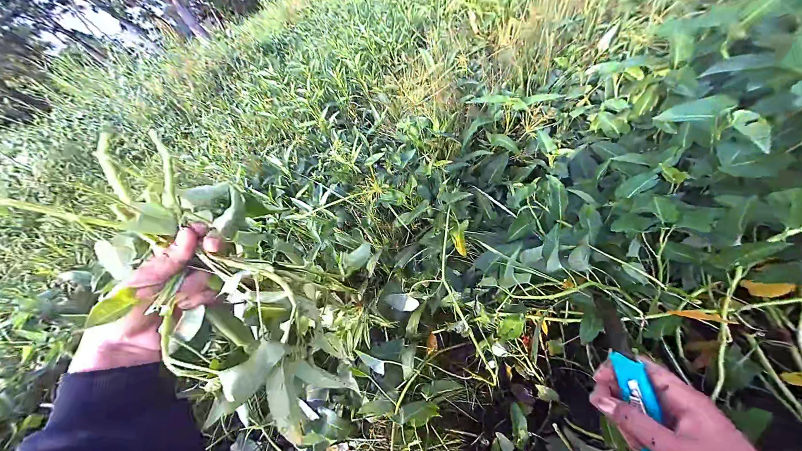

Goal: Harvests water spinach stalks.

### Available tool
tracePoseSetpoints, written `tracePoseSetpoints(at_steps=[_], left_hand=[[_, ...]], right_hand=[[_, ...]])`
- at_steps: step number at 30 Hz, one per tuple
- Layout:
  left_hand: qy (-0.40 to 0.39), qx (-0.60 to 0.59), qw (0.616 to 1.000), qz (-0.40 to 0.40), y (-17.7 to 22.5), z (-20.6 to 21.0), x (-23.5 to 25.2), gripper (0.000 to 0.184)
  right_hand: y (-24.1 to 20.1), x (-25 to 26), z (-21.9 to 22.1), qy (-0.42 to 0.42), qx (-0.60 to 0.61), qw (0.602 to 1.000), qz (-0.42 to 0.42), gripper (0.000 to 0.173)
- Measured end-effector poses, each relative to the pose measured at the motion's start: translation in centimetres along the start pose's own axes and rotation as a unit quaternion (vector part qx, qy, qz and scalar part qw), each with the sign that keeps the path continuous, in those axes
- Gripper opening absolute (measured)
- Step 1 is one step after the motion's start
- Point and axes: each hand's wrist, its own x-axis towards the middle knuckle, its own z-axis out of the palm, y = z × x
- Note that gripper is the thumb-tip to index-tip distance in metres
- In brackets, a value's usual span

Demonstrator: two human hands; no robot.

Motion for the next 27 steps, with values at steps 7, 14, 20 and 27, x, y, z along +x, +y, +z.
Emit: tracePoseSetpoints(at_steps=[7, 14, 20, 27], left_hand=[[-0.275, -0.184, 0.935, -0.129, -1.7, 15.6, 1.9, 0.017], [-0.208, -0.03, 0.951, -0.229, -6.5, 20.7, 2.7, 0.027], [-0.139, 0.18, 0.935, -0.273, -11.4, 13.1, 5.5, 0.036], [0.066, 0.247, 0.929, -0.269, -14.3, 13.3, 3.2, 0.03]], right_hand=[[-12.8, 1.9, 2.9, -0.029, -0.002, 0.986, -0.164, 0.073], [-9.5, 2.3, 3.5, -0.098, -0.108, 0.989, 0.026, 0.047], [-3.3, 0.2, -2.5, 0.064, 0.11, 0.983, 0.132, 0.018], [1.0, -0.1, -5.3, 0.209, -0.093, 0.959, 0.164, 0.03]])
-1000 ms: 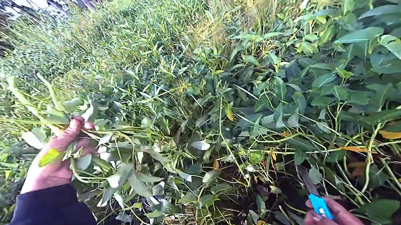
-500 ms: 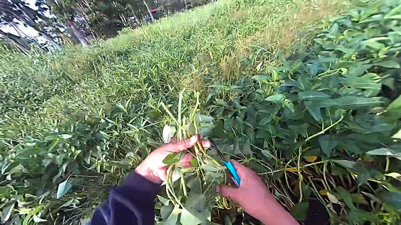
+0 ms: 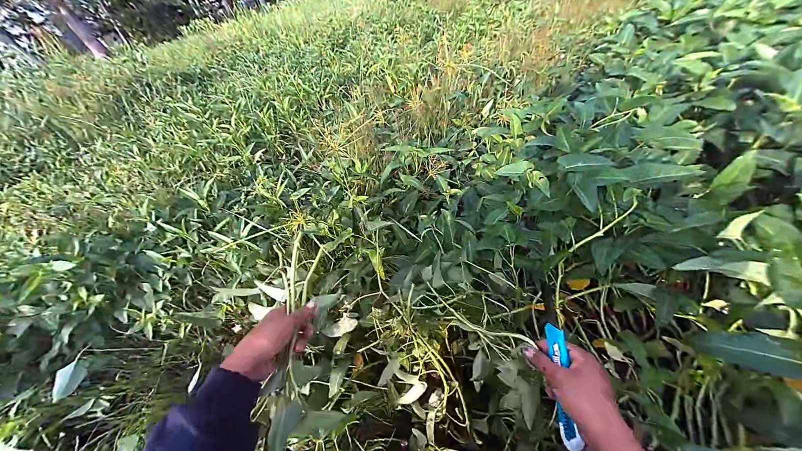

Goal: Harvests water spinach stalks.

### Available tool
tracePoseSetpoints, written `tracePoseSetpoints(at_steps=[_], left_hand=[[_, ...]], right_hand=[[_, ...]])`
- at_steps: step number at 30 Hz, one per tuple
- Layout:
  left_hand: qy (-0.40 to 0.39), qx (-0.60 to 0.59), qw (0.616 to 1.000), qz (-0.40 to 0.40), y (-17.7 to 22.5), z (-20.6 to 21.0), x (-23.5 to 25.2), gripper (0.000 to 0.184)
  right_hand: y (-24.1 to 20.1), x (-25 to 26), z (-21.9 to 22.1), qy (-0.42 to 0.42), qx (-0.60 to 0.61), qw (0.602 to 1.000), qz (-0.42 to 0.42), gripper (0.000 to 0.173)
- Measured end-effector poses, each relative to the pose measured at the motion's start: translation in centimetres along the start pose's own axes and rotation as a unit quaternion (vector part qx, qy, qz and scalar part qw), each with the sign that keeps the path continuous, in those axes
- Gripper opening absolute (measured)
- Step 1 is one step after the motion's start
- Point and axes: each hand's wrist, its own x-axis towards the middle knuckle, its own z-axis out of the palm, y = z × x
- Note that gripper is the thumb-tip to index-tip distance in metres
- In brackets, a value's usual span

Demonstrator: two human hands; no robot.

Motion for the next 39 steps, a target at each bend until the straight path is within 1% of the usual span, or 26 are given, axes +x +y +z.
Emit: tracePoseSetpoints(at_steps=[2, 4, 5, 7, 8, 10, 12, 14, 16, 17, 19, 20, 21, 22, 23, 25, 26, 28, 30, 32, 34, 35, 36, 37, 38, 39], left_hand=[[-0.041, -0.039, 0.998, 0.03, -0.3, 2.2, -2.6, 0.031], [-0.094, -0.076, 0.991, 0.061, -1.1, 5.2, -5.2, 0.03], [-0.119, -0.098, 0.986, 0.062, -1.7, 7.0, -6.2, 0.032], [-0.167, -0.149, 0.973, 0.047, -3.6, 10.2, -7.4, 0.037], [-0.176, -0.175, 0.968, 0.032, -4.5, 11.6, -7.7, 0.033], [-0.149, -0.236, 0.96, -0.009, -6.0, 13.3, -8.0, 0.022], [-0.126, -0.294, 0.947, -0.029, -7.0, 13.2, -8.1, 0.021], [-0.095, -0.34, 0.935, -0.031, -7.7, 11.7, -8.2, 0.027], [-0.073, -0.377, 0.923, -0.005, -8.2, 9.4, -8.5, 0.036], [-0.066, -0.388, 0.919, 0.017, -8.4, 8.3, -8.6, 0.04], [-0.044, -0.405, 0.911, 0.06, -8.5, 6.1, -9.1, 0.045], [-0.029, -0.407, 0.909, 0.083, -8.4, 5.1, -9.3, 0.047], [-0.019, -0.4, 0.91, 0.108, -8.3, 4.1, -9.5, 0.048], [-0.01, -0.384, 0.915, 0.125, -8.3, 3.1, -9.5, 0.047], [0.004, -0.361, 0.923, 0.133, -8.3, 2.2, -9.6, 0.043], [0.032, -0.294, 0.946, 0.13, -8.7, 1.4, -10.1, 0.033], [0.036, -0.267, 0.955, 0.126, -8.8, 1.7, -10.3, 0.029], [0.03, -0.239, 0.963, 0.121, -8.7, 3.5, -10.3, 0.026], [0.027, -0.247, 0.962, 0.113, -9.0, 6.1, -9.7, 0.028], [0.017, -0.283, 0.955, 0.087, -9.8, 8.4, -9.0, 0.031], [0.001, -0.353, 0.935, 0.031, -10.9, 9.7, -8.5, 0.029], [0.008, -0.388, 0.921, -0.008, -11.3, 10.0, -8.4, 0.021], [0.015, -0.416, 0.908, -0.044, -11.6, 9.9, -8.4, 0.015], [0.023, -0.434, 0.898, -0.068, -11.7, 9.2, -8.5, 0.017], [0.032, -0.441, 0.894, -0.077, -12.0, 8.3, -8.6, 0.021], [0.036, -0.442, 0.894, -0.07, -12.5, 7.1, -8.8, 0.023]], right_hand=[[-1.6, -1.4, 1.0, 0.004, 0.002, 1.0, -0.021, 0.029], [-3.4, -3.4, 3.0, -0.02, 0.016, 0.998, -0.049, 0.029], [-3.8, -4.4, 4.4, -0.041, 0.024, 0.996, -0.072, 0.029], [-3.4, -6.4, 7.4, -0.097, 0.028, 0.985, -0.14, 0.031], [-2.9, -7.2, 8.7, -0.129, 0.026, 0.976, -0.171, 0.032], [-1.8, -7.9, 9.8, -0.179, 0.03, 0.963, -0.198, 0.034], [-1.2, -7.3, 8.9, -0.17, 0.041, 0.966, -0.193, 0.032], [-1.4, -5.2, 6.4, -0.106, 0.039, 0.981, -0.157, 0.025], [-1.9, -2.1, 3.9, -0.049, -0.029, 0.993, -0.107, 0.023], [-2.0, -0.2, 2.9, -0.058, -0.096, 0.991, -0.078, 0.026], [-1.0, 3.1, 2.3, -0.154, -0.232, 0.96, -0.019, 0.039], [-0.6, 4.0, 2.5, -0.204, -0.274, 0.94, 0.001, 0.037], [-0.8, 4.3, 2.9, -0.237, -0.288, 0.928, 0.005, 0.029], [-1.7, 4.0, 3.3, -0.26, -0.276, 0.925, -0.003, 0.024], [-2.8, 3.2, 3.5, -0.28, -0.233, 0.931, -0.015, 0.021], [-5.0, 0.8, 4.6, -0.302, -0.091, 0.948, -0.038, 0.018], [-5.9, -0.3, 5.6, -0.299, -0.031, 0.953, -0.046, 0.018], [-7.6, -2.1, 8.5, -0.289, 0.029, 0.956, -0.044, 0.02], [-8.3, -3.8, 11.9, -0.306, 0.03, 0.951, -0.042, 0.022], [-8.1, -5.1, 14.3, -0.36, 0.008, 0.931, -0.054, 0.025], [-7.5, -5.5, 14.7, -0.43, -0.013, 0.9, -0.075, 0.03], [-6.9, -5.2, 14.3, -0.437, -0.006, 0.895, -0.083, 0.028], [-6.2, -4.5, 13.6, -0.409, 0.002, 0.908, -0.09, 0.024], [-5.4, -3.6, 12.9, -0.351, -0.003, 0.931, -0.095, 0.022], [-4.4, -2.4, 12.2, -0.283, -0.024, 0.954, -0.101, 0.022], [-3.3, -1.2, 11.7, -0.233, -0.061, 0.965, -0.103, 0.028]])
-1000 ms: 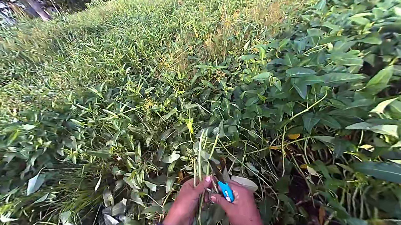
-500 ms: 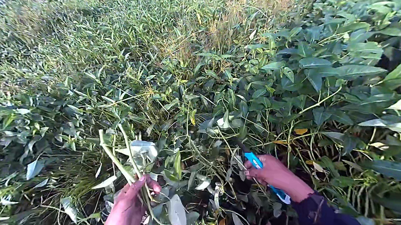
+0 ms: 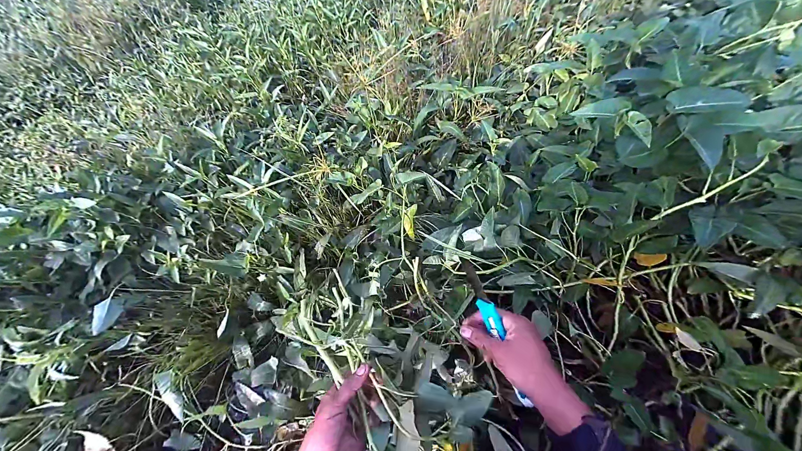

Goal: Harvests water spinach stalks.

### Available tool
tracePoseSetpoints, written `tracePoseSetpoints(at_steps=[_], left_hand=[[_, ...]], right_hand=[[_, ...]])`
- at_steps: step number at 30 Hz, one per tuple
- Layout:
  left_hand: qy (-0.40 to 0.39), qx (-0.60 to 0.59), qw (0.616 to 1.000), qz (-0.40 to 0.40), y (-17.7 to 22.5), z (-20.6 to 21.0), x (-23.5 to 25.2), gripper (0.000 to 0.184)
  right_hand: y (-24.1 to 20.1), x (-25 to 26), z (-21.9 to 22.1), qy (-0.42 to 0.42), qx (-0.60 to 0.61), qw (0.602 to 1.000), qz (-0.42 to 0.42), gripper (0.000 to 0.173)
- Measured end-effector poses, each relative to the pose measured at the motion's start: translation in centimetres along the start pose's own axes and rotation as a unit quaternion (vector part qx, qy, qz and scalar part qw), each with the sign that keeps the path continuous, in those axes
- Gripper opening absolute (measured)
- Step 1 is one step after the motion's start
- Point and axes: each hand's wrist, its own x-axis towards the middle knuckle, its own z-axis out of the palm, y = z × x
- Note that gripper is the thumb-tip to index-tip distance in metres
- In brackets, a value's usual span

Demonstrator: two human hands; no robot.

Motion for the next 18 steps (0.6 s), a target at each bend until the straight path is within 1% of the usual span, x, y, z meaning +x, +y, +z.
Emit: tracePoseSetpoints(at_steps=[1, 2, 3, 4, 6, 7, 9, 11, 13, 14, 16, 17, 18], left_hand=[[-0.003, 0.001, 1.0, 0.013, 0.8, -1.3, 0.0, 0.023], [-0.003, 0.0, 1.0, 0.028, 1.7, -2.4, -0.1, 0.025], [0.003, 0.001, 0.999, 0.047, 2.6, -3.2, -0.2, 0.027], [0.007, 0.014, 0.998, 0.068, 3.5, -4.0, -0.2, 0.028], [0.009, 0.066, 0.99, 0.124, 4.9, -5.5, -0.2, 0.025], [0.011, 0.105, 0.983, 0.154, 5.4, -5.9, -0.3, 0.021], [0.01, 0.189, 0.964, 0.185, 5.4, -5.7, -0.4, 0.02], [0.009, 0.247, 0.953, 0.173, 4.2, -4.3, -0.4, 0.02], [-0.019, 0.269, 0.954, 0.128, 2.1, -2.1, -0.1, 0.019], [-0.048, 0.27, 0.956, 0.103, 1.0, -1.1, 0.2, 0.025], [-0.088, 0.252, 0.961, 0.067, -1.1, 0.7, 0.7, 0.047], [-0.092, 0.232, 0.967, 0.053, -1.8, 1.1, 0.9, 0.051], [-0.093, 0.2, 0.974, 0.044, -2.1, 1.2, 1.1, 0.049]], right_hand=[[1.4, 0.7, -0.5, 0.009, -0.04, 0.999, 0.013, 0.041], [2.8, 1.3, -0.5, -0.006, -0.074, 0.997, 0.027, 0.055], [3.9, 2.0, -0.1, -0.03, -0.109, 0.993, 0.034, 0.061], [4.8, 2.7, 0.6, -0.054, -0.138, 0.988, 0.034, 0.057], [5.3, 3.5, 1.9, -0.086, -0.159, 0.983, 0.026, 0.041], [4.6, 3.7, 2.3, -0.094, -0.157, 0.983, 0.026, 0.036], [1.6, 3.7, 2.6, -0.107, -0.134, 0.984, 0.036, 0.033], [-1.9, 3.0, 2.8, -0.133, -0.091, 0.985, 0.065, 0.033], [-4.6, 2.4, 3.7, -0.158, -0.019, 0.983, 0.088, 0.029], [-5.3, 2.1, 4.3, -0.163, 0.025, 0.982, 0.094, 0.027], [-5.6, 1.8, 5.5, -0.174, 0.1, 0.975, 0.091, 0.025], [-5.4, 1.7, 5.6, -0.182, 0.123, 0.972, 0.084, 0.025], [-5.1, 1.7, 5.3, -0.179, 0.14, 0.971, 0.073, 0.024]])
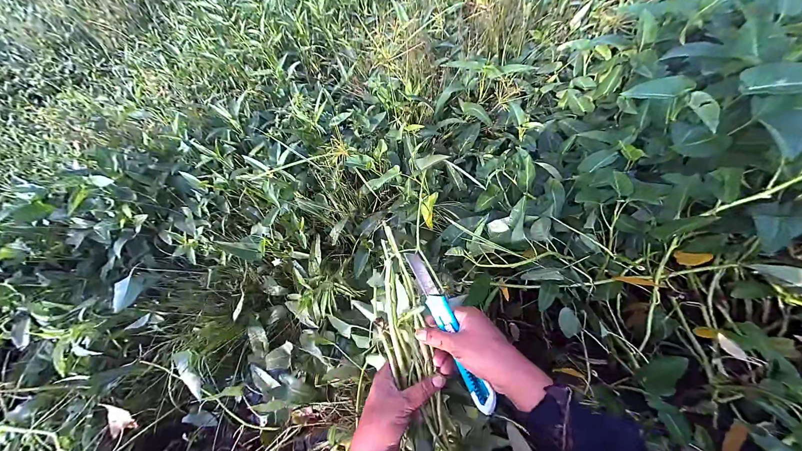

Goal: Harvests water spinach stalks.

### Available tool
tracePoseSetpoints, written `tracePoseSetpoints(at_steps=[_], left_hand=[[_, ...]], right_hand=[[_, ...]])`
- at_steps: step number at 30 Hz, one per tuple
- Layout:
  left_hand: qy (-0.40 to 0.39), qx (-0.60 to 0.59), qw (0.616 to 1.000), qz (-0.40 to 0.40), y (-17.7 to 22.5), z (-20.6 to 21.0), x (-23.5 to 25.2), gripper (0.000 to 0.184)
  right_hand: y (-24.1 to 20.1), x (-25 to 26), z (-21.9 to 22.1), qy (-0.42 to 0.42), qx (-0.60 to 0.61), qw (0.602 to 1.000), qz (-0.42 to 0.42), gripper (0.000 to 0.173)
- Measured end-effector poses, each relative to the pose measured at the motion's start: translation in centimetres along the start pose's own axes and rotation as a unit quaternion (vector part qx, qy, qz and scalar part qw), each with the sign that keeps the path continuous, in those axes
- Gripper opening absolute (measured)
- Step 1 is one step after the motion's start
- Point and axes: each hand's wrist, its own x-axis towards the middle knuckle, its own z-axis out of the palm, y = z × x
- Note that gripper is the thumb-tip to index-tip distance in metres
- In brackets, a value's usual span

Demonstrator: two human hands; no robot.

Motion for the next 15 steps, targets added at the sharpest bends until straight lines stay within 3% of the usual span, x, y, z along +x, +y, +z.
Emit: tracePoseSetpoints(at_steps=[4, 8, 9, 11, 15], left_hand=[[-0.036, -0.123, 0.992, -0.016, 0.2, -2.0, -0.3, 0.037], [-0.127, -0.202, 0.97, -0.053, 0.6, -3.3, -0.9, 0.042], [-0.143, -0.216, 0.964, -0.056, 0.7, -3.4, -1.1, 0.044], [-0.157, -0.25, 0.955, -0.036, 1.4, -4.4, -1.6, 0.044], [-0.117, -0.279, 0.948, 0.099, 4.6, -10.6, -3.1, 0.039]], right_hand=[[2.9, 0.4, -3.0, 0.139, 0.002, 0.988, -0.068, 0.019], [5.8, 2.2, -3.0, 0.191, -0.141, 0.971, -0.038, 0.058], [6.3, 2.6, -2.6, 0.19, -0.17, 0.966, -0.036, 0.057], [7.0, 3.4, -2.3, 0.195, -0.21, 0.957, -0.039, 0.036], [5.1, 2.7, -5.3, 0.199, -0.166, 0.965, -0.029, 0.023]])
